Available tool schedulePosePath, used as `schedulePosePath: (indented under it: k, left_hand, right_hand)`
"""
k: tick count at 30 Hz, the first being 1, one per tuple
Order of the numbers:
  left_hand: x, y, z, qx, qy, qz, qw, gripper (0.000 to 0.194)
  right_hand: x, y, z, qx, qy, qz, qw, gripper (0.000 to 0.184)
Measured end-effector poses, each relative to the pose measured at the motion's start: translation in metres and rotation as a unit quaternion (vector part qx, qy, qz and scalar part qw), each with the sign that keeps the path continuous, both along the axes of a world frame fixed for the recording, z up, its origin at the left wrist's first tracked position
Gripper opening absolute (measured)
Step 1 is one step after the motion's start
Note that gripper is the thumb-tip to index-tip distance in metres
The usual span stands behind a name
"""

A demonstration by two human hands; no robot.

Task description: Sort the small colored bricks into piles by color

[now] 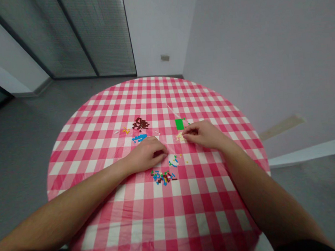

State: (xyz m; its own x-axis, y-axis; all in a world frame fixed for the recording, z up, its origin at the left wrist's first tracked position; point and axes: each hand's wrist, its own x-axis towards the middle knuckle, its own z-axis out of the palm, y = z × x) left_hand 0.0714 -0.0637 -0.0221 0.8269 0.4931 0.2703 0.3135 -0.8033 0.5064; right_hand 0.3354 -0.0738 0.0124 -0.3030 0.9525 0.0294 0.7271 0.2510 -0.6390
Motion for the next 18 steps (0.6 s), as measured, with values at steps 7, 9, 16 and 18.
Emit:
schedulePosePath:
  k: [7,9,16,18]
  left_hand:
    - [-0.001,0.001,-0.001,0.002,0.004,0.013,1.0,0.016]
    - [-0.001,0.001,-0.001,0.001,0.01,0.013,1.0,0.017]
    - [-0.001,0.001,0.0,0.002,0.011,0.007,1.0,0.017]
    - [-0.001,0.001,0.001,0.001,0.01,0.008,1.0,0.017]
  right_hand:
    - [-0.029,-0.014,0.004,-0.025,-0.105,0.208,0.972,0.021]
    - [-0.031,-0.014,0.0,-0.016,-0.114,0.22,0.969,0.023]
    - [-0.034,-0.016,-0.003,-0.006,-0.117,0.236,0.965,0.029]
    - [-0.036,-0.018,-0.002,-0.009,-0.117,0.243,0.963,0.03]
